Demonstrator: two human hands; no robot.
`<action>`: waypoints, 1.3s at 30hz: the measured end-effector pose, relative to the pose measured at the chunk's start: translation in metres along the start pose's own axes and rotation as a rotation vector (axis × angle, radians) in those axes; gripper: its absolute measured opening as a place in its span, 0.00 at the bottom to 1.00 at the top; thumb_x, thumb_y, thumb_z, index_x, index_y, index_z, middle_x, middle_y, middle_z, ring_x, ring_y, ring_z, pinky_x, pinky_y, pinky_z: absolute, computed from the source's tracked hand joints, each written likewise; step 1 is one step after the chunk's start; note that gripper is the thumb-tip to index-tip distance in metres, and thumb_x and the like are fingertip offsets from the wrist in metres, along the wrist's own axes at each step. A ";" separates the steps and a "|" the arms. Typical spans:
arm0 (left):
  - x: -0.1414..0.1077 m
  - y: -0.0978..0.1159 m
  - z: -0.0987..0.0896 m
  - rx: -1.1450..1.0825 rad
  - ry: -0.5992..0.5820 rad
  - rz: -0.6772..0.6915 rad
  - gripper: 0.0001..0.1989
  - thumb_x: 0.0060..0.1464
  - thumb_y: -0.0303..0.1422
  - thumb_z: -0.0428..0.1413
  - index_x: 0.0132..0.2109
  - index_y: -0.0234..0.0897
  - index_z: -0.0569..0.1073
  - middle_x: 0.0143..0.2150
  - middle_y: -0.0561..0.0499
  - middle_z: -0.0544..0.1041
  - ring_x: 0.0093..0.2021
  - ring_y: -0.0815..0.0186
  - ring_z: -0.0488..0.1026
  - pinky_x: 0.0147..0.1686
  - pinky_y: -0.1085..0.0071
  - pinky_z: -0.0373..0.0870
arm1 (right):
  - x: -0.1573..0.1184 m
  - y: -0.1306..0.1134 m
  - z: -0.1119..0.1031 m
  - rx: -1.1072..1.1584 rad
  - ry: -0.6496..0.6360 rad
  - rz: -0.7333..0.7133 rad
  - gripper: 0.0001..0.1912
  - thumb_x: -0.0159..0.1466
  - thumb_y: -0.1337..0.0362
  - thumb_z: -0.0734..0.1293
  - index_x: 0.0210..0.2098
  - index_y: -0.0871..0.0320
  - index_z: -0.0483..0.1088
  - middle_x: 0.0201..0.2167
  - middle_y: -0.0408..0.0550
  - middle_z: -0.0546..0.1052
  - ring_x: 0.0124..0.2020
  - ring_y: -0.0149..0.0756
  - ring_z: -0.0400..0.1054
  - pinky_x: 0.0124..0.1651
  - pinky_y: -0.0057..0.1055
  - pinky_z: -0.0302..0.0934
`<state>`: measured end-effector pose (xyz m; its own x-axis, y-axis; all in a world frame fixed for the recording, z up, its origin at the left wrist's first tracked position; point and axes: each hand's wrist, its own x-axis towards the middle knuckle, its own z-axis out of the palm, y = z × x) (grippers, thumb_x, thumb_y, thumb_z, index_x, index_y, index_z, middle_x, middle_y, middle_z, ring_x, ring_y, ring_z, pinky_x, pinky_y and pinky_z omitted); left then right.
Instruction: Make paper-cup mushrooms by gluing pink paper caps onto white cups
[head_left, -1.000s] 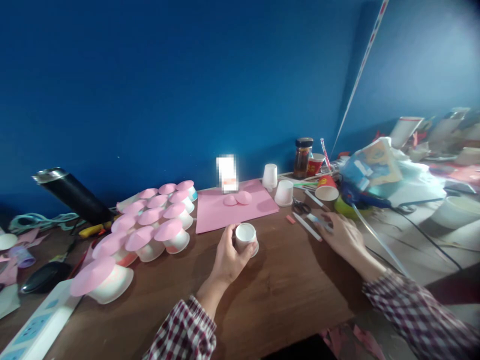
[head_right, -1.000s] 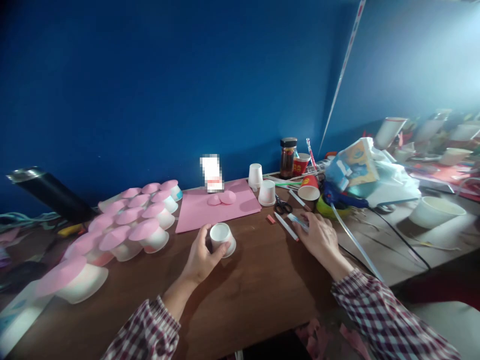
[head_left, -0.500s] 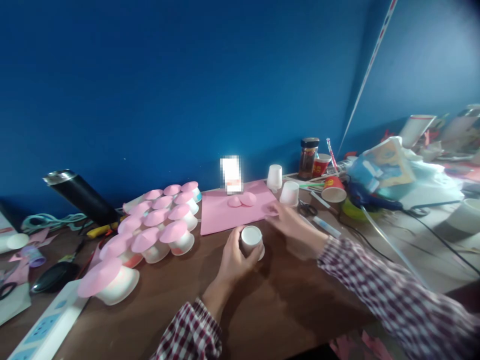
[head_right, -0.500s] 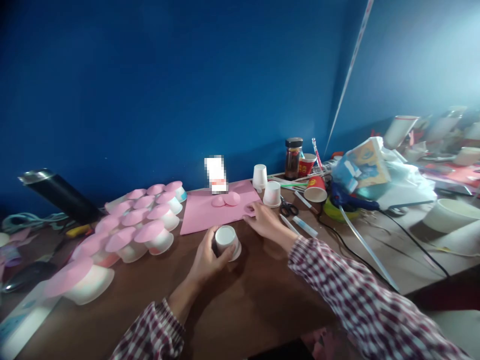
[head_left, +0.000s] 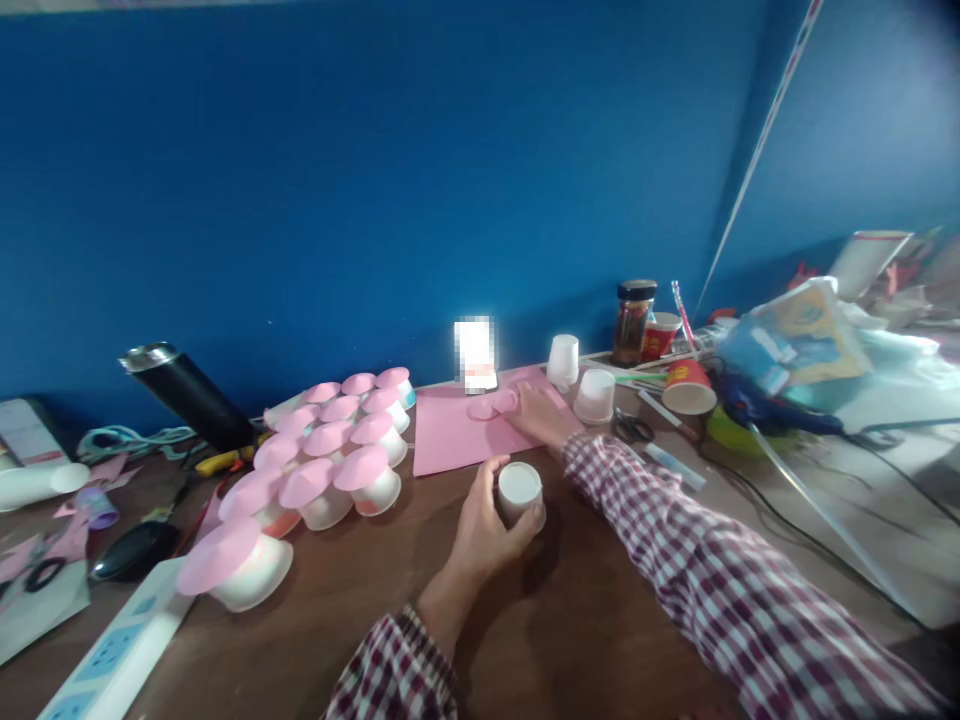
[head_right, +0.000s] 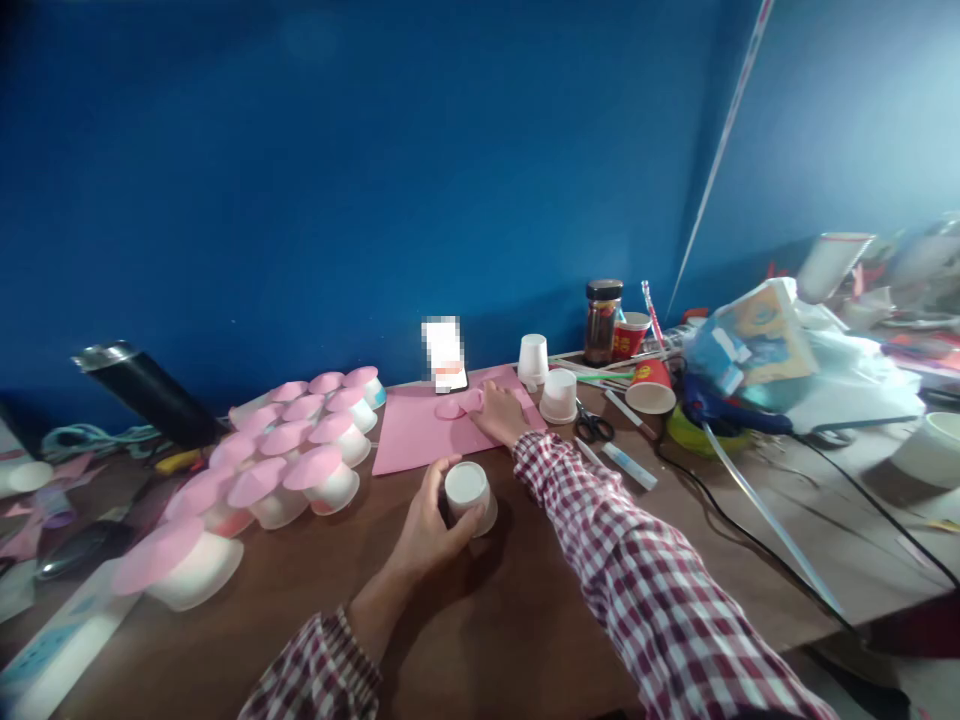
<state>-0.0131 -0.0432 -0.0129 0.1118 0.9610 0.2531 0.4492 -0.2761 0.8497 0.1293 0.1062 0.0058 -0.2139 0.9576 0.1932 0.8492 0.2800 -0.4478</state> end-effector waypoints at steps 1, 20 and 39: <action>0.000 0.000 0.000 0.000 0.002 0.003 0.30 0.49 0.39 0.59 0.57 0.34 0.60 0.56 0.39 0.69 0.56 0.53 0.68 0.56 0.55 0.63 | 0.000 0.001 0.000 0.017 0.014 0.003 0.22 0.61 0.64 0.64 0.54 0.64 0.63 0.50 0.60 0.73 0.50 0.48 0.66 0.52 0.37 0.55; 0.000 0.006 -0.017 -0.403 0.260 0.079 0.19 0.54 0.40 0.58 0.51 0.37 0.70 0.51 0.41 0.72 0.51 0.57 0.70 0.52 0.63 0.65 | -0.090 -0.011 -0.035 0.732 0.387 -0.094 0.39 0.55 0.65 0.71 0.62 0.55 0.54 0.58 0.55 0.65 0.56 0.45 0.63 0.58 0.42 0.60; -0.019 0.035 -0.048 -1.227 0.377 -0.259 0.10 0.46 0.30 0.65 0.38 0.39 0.76 0.39 0.51 0.78 0.43 0.65 0.74 0.41 0.70 0.72 | -0.098 0.077 -0.105 -0.157 0.044 0.189 0.12 0.64 0.58 0.62 0.36 0.60 0.72 0.32 0.51 0.79 0.34 0.39 0.74 0.34 0.28 0.61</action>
<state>-0.0419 -0.0721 0.0342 -0.1986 0.9794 -0.0368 -0.6968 -0.1147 0.7080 0.2665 0.0269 0.0437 -0.0257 0.9871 0.1581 0.9376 0.0787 -0.3387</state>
